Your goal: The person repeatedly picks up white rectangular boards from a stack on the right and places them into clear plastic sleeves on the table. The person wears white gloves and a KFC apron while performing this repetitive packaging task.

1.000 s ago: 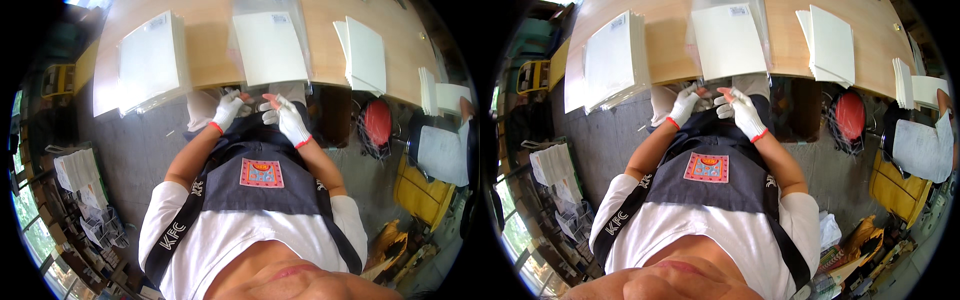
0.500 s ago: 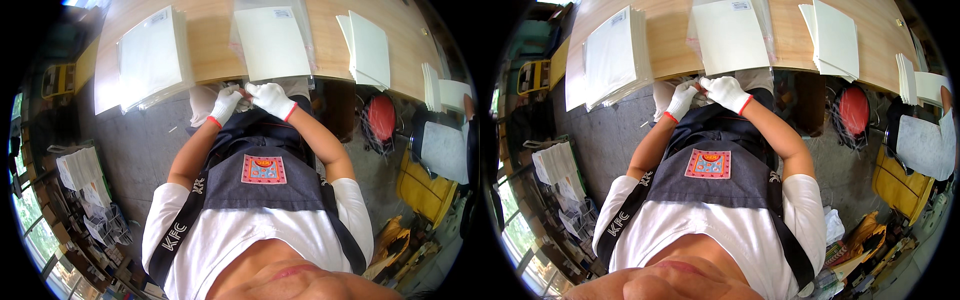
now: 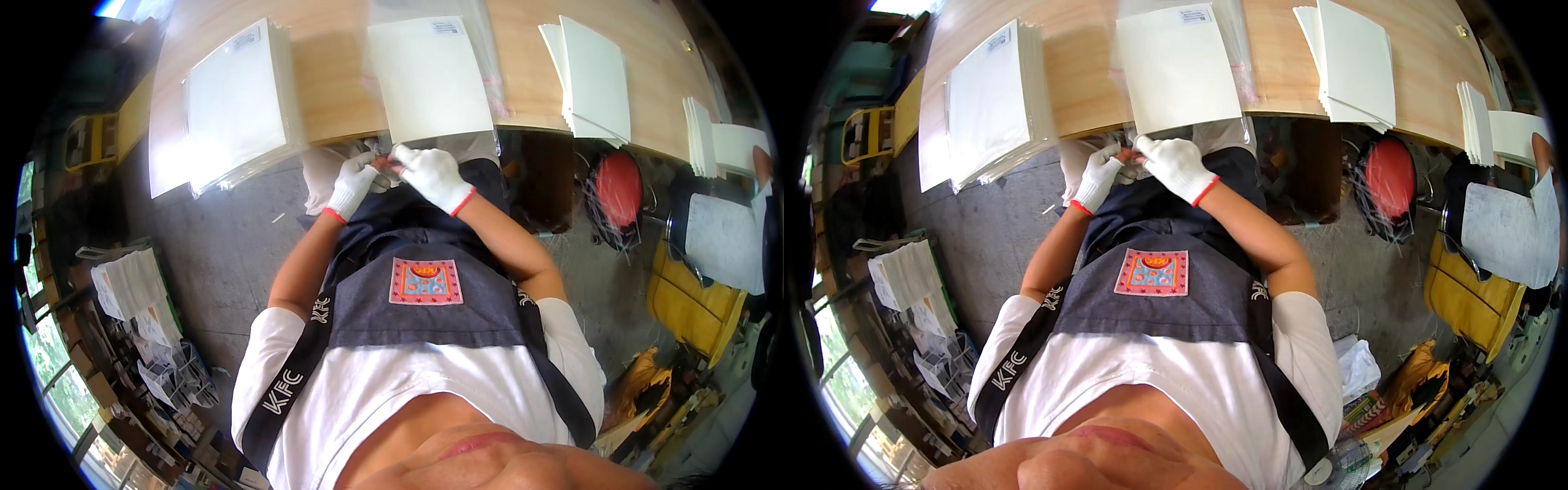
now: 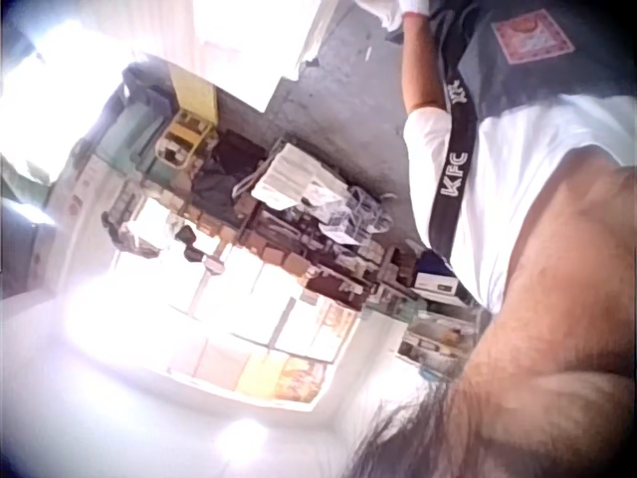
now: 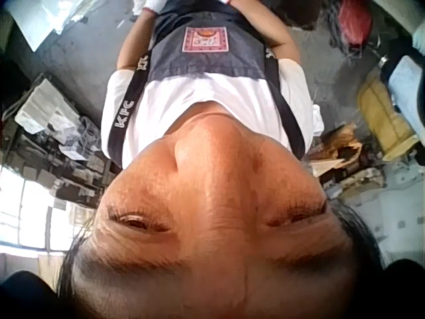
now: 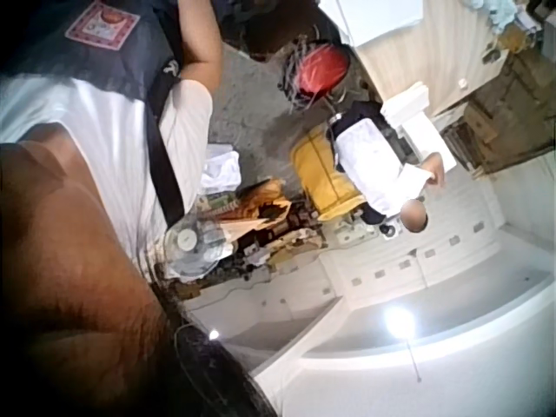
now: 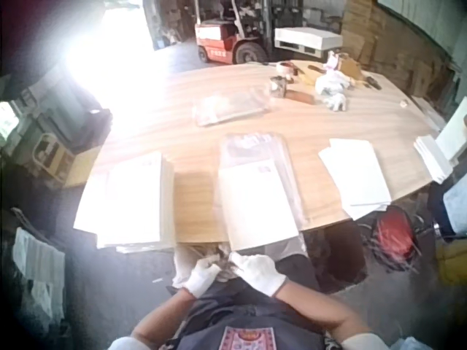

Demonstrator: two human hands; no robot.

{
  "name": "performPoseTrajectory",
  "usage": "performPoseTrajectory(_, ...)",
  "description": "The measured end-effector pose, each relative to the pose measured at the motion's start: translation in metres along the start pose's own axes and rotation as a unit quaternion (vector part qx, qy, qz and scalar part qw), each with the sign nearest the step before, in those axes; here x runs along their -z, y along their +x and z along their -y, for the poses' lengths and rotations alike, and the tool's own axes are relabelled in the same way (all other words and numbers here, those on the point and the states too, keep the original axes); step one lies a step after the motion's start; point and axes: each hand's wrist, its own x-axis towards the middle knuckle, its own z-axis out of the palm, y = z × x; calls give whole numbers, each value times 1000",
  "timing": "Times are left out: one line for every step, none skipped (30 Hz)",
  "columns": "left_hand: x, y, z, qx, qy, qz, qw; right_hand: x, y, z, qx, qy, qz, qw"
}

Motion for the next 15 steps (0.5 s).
performPoseTrajectory(0, 0, 1, -9, -12, -3, 1000, -4, 5, 6, 3, -67, 11, 998)
performPoseTrajectory(1, 1, -1, 0, -8, -7, 1000, -5, 10, 7, 15, -70, 8, 997)
performPoseTrajectory(1, -1, -4, 11, -6, -9, 1000, -5, 14, 8, 26, -73, 7, 997)
performPoseTrajectory(1, -2, -7, 22, -3, -11, 1000, -5, 17, 9, 36, -76, 7, 996)
performPoseTrajectory(1, -3, -9, 20, -14, -8, 1000, -3, 18, 11, 43, -88, -3, 995)
performPoseTrajectory(1, -4, -12, 16, -24, -5, 1000, -3, 18, 11, 44, -92, -11, 995)
performPoseTrajectory(1, -5, -15, 12, -33, -1, 999, -3, 18, 11, 45, -96, -18, 994)
performPoseTrajectory(0, -5, -18, 23, -20, -3, 1000, -2, 18, 11, 45, -100, -27, 994)
performPoseTrajectory(-1, -7, -20, 35, -7, -6, 999, -2, 19, 10, 47, -104, 1, 993)
performPoseTrajectory(-2, -7, -21, 46, 6, -8, 999, -2, 19, 8, 48, -108, 28, 993)
performPoseTrajectory(-3, -5, -17, 31, -22, -11, 999, -1, 18, 6, 48, -112, 55, 991)
performPoseTrajectory(-4, -4, -7, 18, -52, -18, 998, 6, 14, 5, -3, 55, 74, 996)
performPoseTrajectory(-4, -3, -2, 3, -84, -24, 996, 22, 7, -1, -55, 219, 91, 970)
performPoseTrajectory(-3, -3, 0, 3, -69, -27, 997, 35, -4, -11, -106, 376, 105, 914)
performPoseTrajectory(-2, -4, -1, 4, -53, -27, 998, 45, -19, -25, -188, 498, 5, 847)
